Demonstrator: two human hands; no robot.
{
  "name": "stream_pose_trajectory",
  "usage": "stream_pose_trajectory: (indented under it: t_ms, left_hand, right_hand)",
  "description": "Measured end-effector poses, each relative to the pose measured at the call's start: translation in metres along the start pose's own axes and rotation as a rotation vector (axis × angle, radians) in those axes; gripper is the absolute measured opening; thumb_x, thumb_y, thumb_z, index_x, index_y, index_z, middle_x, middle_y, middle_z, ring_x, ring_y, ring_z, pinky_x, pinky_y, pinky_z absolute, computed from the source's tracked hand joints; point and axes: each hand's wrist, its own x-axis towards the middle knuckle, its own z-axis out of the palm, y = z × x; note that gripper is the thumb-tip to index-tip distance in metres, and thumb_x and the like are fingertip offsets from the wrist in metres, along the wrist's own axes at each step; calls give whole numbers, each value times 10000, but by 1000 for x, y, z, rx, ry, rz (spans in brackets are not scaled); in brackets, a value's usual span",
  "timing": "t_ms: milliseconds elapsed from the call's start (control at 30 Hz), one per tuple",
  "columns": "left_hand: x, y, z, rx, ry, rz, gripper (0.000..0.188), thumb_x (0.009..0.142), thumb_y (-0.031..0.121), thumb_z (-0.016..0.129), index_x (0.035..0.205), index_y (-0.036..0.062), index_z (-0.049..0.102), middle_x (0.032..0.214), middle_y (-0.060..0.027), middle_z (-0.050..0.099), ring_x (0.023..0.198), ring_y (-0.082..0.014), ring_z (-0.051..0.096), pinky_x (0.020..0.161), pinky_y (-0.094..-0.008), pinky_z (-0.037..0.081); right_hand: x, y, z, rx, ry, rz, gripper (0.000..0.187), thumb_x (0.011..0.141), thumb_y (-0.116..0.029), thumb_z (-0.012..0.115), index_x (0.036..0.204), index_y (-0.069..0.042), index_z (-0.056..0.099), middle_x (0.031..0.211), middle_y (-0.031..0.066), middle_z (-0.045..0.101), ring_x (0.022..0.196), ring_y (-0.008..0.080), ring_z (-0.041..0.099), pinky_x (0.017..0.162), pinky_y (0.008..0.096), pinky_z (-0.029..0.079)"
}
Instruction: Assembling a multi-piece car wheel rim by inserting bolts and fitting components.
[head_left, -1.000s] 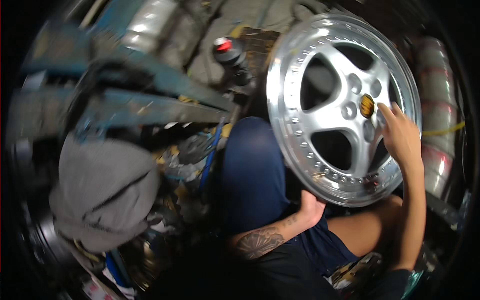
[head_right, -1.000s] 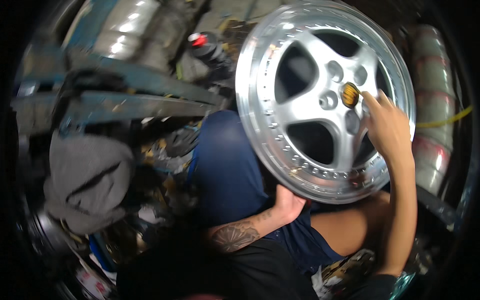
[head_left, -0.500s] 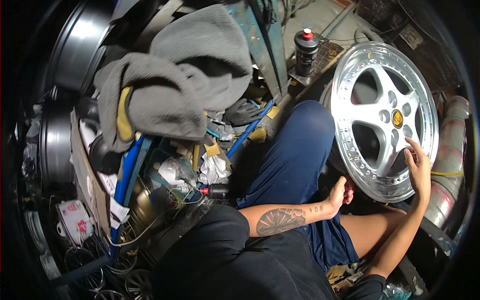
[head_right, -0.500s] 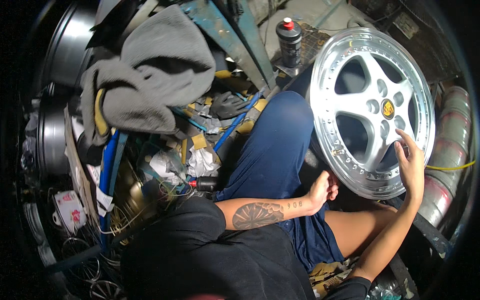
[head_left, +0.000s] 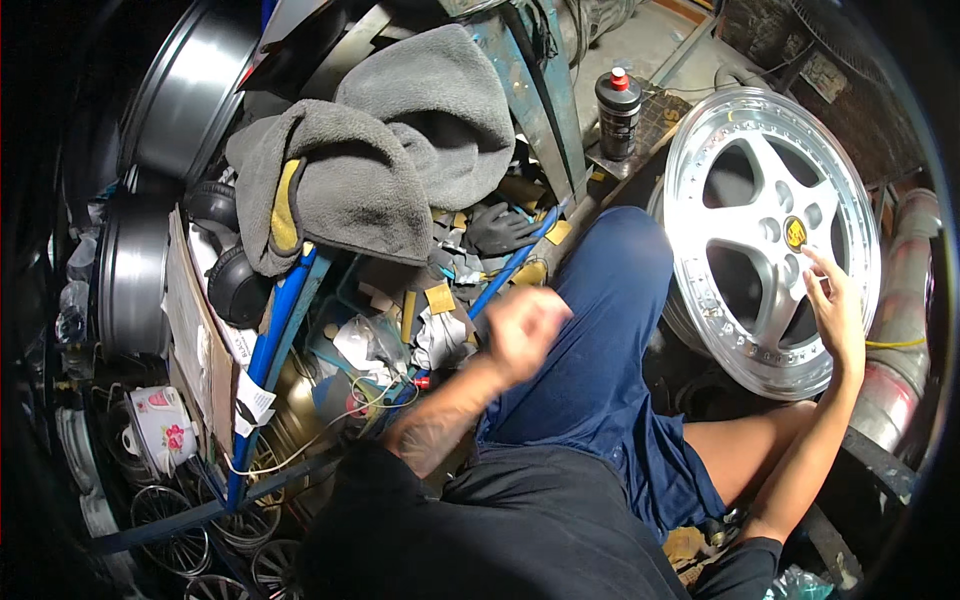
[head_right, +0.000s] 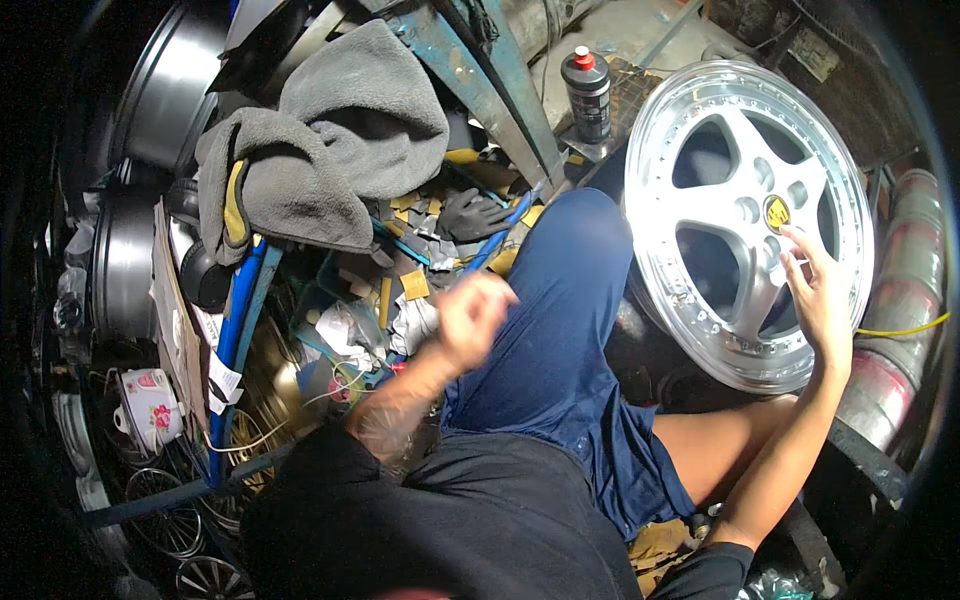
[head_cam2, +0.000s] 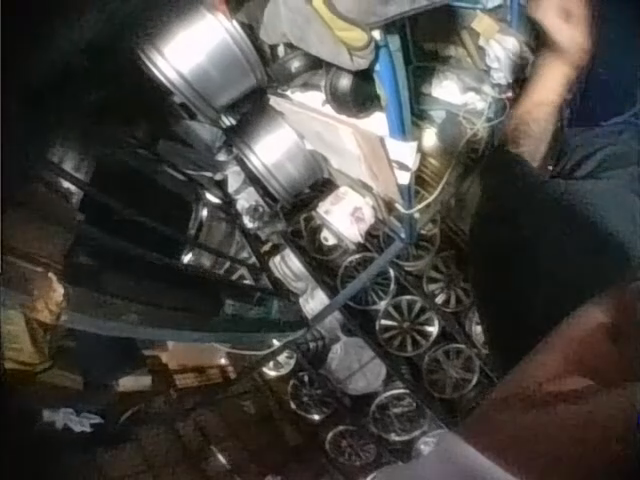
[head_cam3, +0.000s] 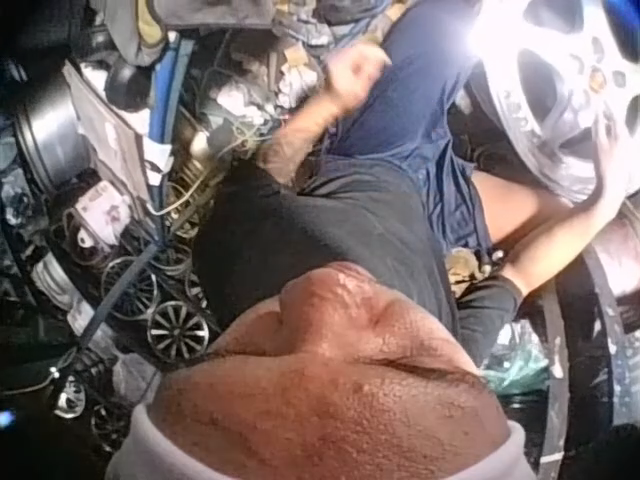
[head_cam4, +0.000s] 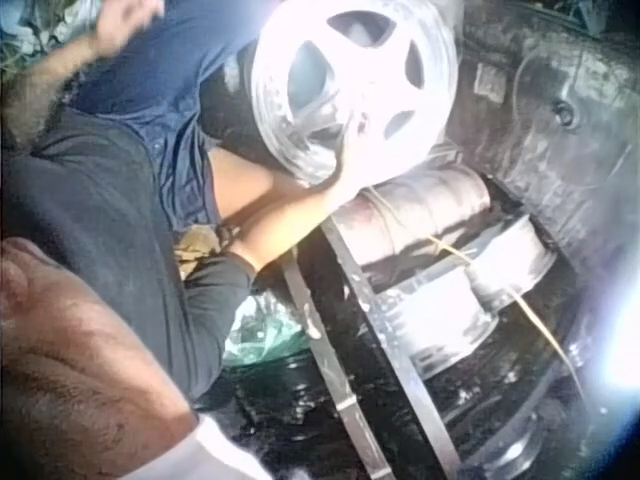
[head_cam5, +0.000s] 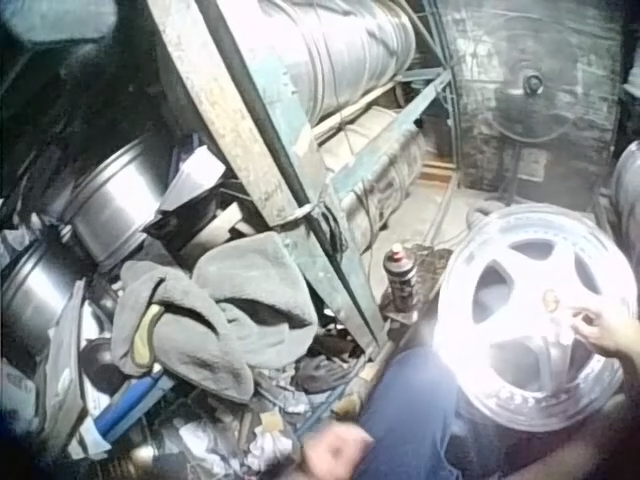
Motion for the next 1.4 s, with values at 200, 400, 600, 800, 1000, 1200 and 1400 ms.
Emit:
stream_pose_trajectory:
  t_ms: [200, 400, 600, 800, 1000, 1200, 1400]
  left_hand:
    - [-20, -261, -156, 933, -5, -544, 478, 983, 436, 428, 1181, 44, 618, 1087, -237, 663, 1051, -410, 616, 904, -490, 470]
    - [-37, -284, -142, 1043, 153, -634, 378, 847, 407, 672, 941, 41, 686, 977, -149, 690, 945, -337, 648, 827, -417, 495]
    - [-26, -230, -141, 437, 193, -701, 292, 756, 262, 821, 854, 48, 648, 859, -47, 659, 831, -173, 610, 773, -331, 474]
    - [-9, -103, -113, -422, 192, -528, 100, 871, 67, 682, 939, 21, 626, 964, -27, 649, 893, -114, 570, 847, -269, 428]
    - [40, 29, -26, -593, -167, -136, 214, 805, 127, 794, 886, 16, 631, 890, -74, 666, 857, -166, 617, 809, -321, 484]
    - [65, 93, 44, -537, -188, -247, 353, 823, 49, 771, 1129, 12, 599, 842, -8, 626, 729, -59, 565, 685, -203, 465]
    - [74, 127, 85, -910, -120, -397, 612, 904, 22, 652, 1418, 88, 327, 1151, -87, 549, 879, -80, 591, 696, -179, 487]
  right_hand:
    - [6, -21, 12, 51, -24, 14, 334, 923, -109, 632, 1257, -118, 627, 881, 56, 639, 693, 95, 552, 656, 259, 484]
    - [2, -15, 14, 9, -44, 67, 324, 927, -165, 641, 1250, -153, 632, 886, 58, 626, 714, 122, 577, 692, 292, 506]
    - [-8, -22, 8, 19, -23, 47, 319, 921, -148, 641, 1240, -150, 637, 909, 77, 658, 730, 133, 598, 693, 291, 506]
    - [-21, -87, 27, 162, 48, -389, 353, 850, -9, 612, 1195, -74, 646, 989, 122, 697, 870, 198, 672, 800, 322, 519]
    - [-40, -142, 65, 690, -541, -353, 535, 932, -207, 647, 1425, -135, 450, 1114, 102, 655, 964, 169, 624, 864, 345, 504]
    - [-55, -128, 89, 1326, -476, -258, 580, 900, -94, 674, 1433, -129, 449, 1020, 28, 610, 890, 94, 552, 816, 264, 466]
    - [-58, -105, 74, 797, 186, -410, 317, 848, -69, 685, 1164, -81, 674, 893, 107, 666, 785, 235, 635, 688, 325, 498]
